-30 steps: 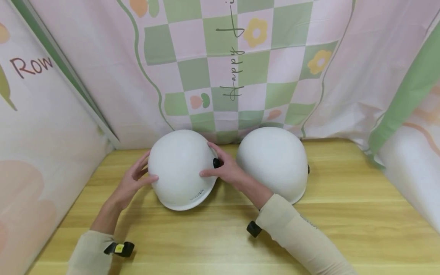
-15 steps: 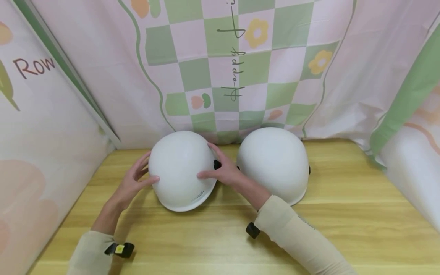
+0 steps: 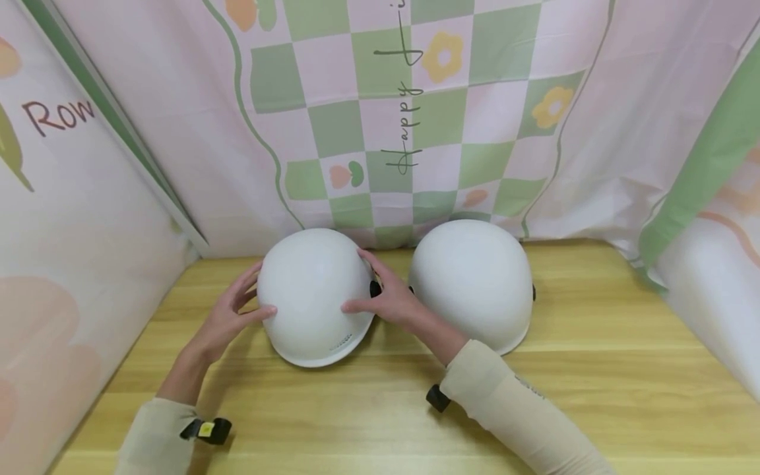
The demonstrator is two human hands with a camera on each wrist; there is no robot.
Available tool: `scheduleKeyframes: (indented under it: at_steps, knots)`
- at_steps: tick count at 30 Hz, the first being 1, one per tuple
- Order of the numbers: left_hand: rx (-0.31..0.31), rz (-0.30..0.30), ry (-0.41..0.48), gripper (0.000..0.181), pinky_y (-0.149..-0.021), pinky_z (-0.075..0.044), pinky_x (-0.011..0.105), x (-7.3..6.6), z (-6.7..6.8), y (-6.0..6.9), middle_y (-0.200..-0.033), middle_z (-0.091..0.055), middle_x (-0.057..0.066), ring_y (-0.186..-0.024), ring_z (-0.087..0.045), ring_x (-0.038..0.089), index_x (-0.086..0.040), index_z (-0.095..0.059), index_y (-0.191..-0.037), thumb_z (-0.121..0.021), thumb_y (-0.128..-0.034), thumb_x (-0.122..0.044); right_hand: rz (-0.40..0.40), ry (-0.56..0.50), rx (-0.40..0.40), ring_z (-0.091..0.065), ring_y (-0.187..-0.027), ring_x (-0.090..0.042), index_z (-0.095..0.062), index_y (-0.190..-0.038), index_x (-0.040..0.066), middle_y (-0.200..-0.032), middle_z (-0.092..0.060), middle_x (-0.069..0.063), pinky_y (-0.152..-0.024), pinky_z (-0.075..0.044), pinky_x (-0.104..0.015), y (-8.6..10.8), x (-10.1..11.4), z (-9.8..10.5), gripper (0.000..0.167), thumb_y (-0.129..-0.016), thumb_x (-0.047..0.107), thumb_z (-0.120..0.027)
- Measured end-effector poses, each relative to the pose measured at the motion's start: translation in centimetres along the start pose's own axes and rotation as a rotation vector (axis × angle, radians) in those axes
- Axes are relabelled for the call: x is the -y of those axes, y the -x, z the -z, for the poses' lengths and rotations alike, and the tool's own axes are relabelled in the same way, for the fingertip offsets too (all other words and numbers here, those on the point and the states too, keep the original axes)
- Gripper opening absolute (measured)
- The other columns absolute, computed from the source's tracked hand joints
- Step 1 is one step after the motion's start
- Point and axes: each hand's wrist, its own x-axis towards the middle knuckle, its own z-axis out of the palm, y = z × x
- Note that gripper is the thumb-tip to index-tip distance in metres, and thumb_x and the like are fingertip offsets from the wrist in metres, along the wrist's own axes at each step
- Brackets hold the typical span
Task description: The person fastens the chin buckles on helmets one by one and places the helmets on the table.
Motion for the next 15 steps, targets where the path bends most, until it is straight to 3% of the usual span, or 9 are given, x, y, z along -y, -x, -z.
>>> scheduleKeyframes:
  at_steps: [15]
  knots:
    - [-0.01,0.019,-0.04,0.085,-0.109,-0.039,0.063,0.07,-0.39,-0.66,-0.167,-0.02,0.003,-0.148,-0.027,0.04,-0.034,-0.025,-0.157,-0.074,-0.0896,-0.019,0.026,-0.069,0.008,-0.03,-0.149,-0.026,-0.031,-0.152,0.038,-0.16,-0.032,0.0,-0.117,-0.033,-0.054,-0.59,-1.03,0.21,0.1,-0.073,0.018,-0.089]
